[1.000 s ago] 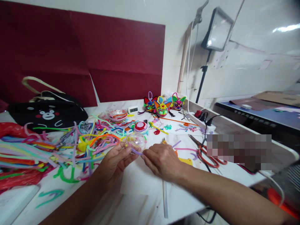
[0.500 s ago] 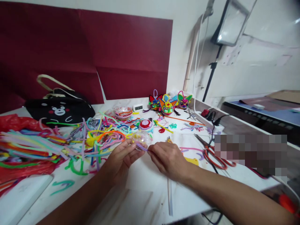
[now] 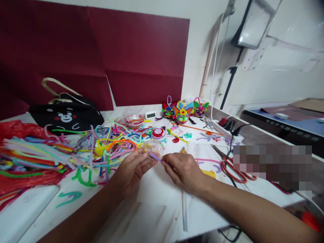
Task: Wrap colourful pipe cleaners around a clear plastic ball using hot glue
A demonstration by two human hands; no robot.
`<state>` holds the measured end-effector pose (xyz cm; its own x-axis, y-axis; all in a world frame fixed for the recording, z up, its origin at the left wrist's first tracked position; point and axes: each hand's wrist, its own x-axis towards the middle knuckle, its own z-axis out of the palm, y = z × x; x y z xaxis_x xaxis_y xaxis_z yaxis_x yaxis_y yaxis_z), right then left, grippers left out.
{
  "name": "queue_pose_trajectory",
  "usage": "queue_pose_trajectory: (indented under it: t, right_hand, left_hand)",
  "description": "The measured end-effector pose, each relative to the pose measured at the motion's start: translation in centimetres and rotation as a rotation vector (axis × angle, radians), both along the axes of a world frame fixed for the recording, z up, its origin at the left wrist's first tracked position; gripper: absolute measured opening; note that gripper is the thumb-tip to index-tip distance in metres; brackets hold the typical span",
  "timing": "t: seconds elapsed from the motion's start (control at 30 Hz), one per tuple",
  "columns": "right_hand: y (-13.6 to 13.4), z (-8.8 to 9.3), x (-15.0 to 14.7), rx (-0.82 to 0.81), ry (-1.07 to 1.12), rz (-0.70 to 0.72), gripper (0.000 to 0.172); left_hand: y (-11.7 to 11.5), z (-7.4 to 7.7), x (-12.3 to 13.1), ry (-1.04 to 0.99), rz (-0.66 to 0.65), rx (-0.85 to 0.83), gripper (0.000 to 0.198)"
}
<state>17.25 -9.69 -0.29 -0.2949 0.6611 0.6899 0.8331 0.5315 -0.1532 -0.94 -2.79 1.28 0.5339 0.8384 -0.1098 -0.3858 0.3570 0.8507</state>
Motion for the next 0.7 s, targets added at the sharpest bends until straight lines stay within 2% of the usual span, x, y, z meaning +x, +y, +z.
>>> queue_pose_trajectory:
  t: [0.23,0.7]
  right_hand:
    - [-0.04,-0.11,-0.01,-0.01,-0.013,-0.002,0.029]
    - [0.03,-0.18,-0.16,-0.016,-0.016,-0.002,0.028]
  left_hand:
    - [-0.23,-0.48,0.13,-0.005,-0.016,0.06,0.016]
    - [-0.6,-0.4,0.23,0.053,-0.024,0.117,0.024]
